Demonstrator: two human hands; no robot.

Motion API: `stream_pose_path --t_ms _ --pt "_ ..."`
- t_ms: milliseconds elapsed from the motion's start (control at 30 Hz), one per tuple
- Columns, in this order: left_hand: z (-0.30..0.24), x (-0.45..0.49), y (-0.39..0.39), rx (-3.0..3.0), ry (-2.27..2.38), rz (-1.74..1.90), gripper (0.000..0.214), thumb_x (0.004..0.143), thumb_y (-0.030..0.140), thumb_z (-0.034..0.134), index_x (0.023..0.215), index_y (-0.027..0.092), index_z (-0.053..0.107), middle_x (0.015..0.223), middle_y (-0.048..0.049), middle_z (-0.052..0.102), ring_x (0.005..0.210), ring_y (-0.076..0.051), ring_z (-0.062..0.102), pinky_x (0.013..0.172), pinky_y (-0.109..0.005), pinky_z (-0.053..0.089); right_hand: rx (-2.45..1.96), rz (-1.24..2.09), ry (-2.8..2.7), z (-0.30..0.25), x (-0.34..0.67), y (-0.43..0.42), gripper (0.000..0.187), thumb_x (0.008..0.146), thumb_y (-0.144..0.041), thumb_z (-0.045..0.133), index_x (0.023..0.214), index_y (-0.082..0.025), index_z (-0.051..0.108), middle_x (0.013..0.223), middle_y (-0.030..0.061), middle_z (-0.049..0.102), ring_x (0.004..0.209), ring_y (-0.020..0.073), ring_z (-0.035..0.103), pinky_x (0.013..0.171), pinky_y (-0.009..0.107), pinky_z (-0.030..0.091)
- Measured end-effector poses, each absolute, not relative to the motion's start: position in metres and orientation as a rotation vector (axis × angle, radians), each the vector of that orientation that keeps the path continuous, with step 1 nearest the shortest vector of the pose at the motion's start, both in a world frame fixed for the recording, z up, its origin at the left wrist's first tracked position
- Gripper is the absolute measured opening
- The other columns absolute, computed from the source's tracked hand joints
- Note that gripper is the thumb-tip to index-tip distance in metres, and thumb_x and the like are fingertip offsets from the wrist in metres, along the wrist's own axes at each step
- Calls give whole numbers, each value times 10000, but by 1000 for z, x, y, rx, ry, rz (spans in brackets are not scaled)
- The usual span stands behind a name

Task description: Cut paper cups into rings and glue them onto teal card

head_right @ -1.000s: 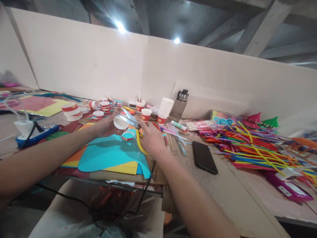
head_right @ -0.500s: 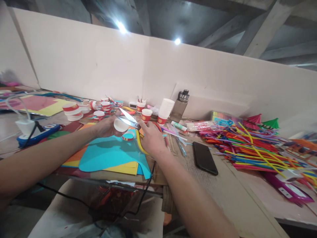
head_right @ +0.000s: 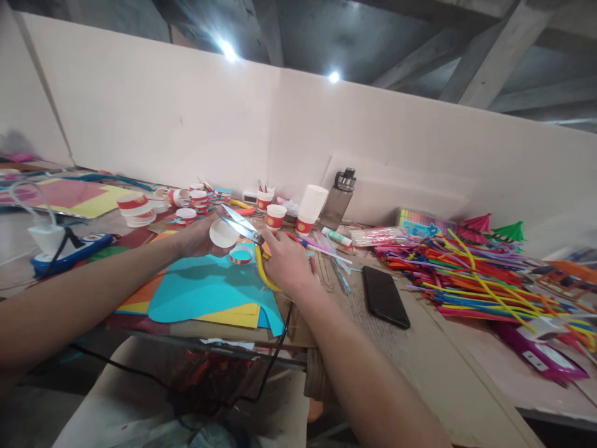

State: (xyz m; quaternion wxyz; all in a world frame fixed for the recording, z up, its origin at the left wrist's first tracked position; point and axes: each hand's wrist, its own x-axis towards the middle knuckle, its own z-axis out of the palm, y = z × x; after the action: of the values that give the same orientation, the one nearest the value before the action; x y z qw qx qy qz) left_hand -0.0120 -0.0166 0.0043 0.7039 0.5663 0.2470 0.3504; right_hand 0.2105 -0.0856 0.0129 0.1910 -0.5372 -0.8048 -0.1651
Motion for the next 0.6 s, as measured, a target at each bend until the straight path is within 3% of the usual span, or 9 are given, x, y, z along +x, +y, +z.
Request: stream_pose_path --t_ms 167,300,433,600 --pt "1 -13 -14 1269 534 750 643 820 732 529 891 117 704 670 -101 643 499 -147 522 395 -224 339 -1422 -328 -2191 10 212 -82 431 842 -141 486 1247 -187 628 966 98 707 819 224 616 672 294 394" --pt "-1 -16 -11 1278 406 792 607 829 694 574 976 117 692 791 -116 698 553 -140 589 487 -245 455 -1319 -200 -2001 8 216 -75 252 864 -224 527 1068 -178 669 792 48 672 694 185 547 635 278 366" --pt "1 -17 -11 1215 286 889 541 833 568 672 1184 157 648 1009 -116 729 742 -167 689 630 -259 549 -1254 -112 -1862 9 218 -71 268 900 -334 530 1068 -168 657 831 66 683 725 195 563 664 287 402" --pt "5 -16 -17 1182 202 965 476 790 368 784 1198 171 639 1167 -98 701 1034 -230 701 836 -271 582 -1200 59 -1809 13 214 -74 325 923 -374 505 1137 -159 624 960 100 704 840 221 606 754 320 458"
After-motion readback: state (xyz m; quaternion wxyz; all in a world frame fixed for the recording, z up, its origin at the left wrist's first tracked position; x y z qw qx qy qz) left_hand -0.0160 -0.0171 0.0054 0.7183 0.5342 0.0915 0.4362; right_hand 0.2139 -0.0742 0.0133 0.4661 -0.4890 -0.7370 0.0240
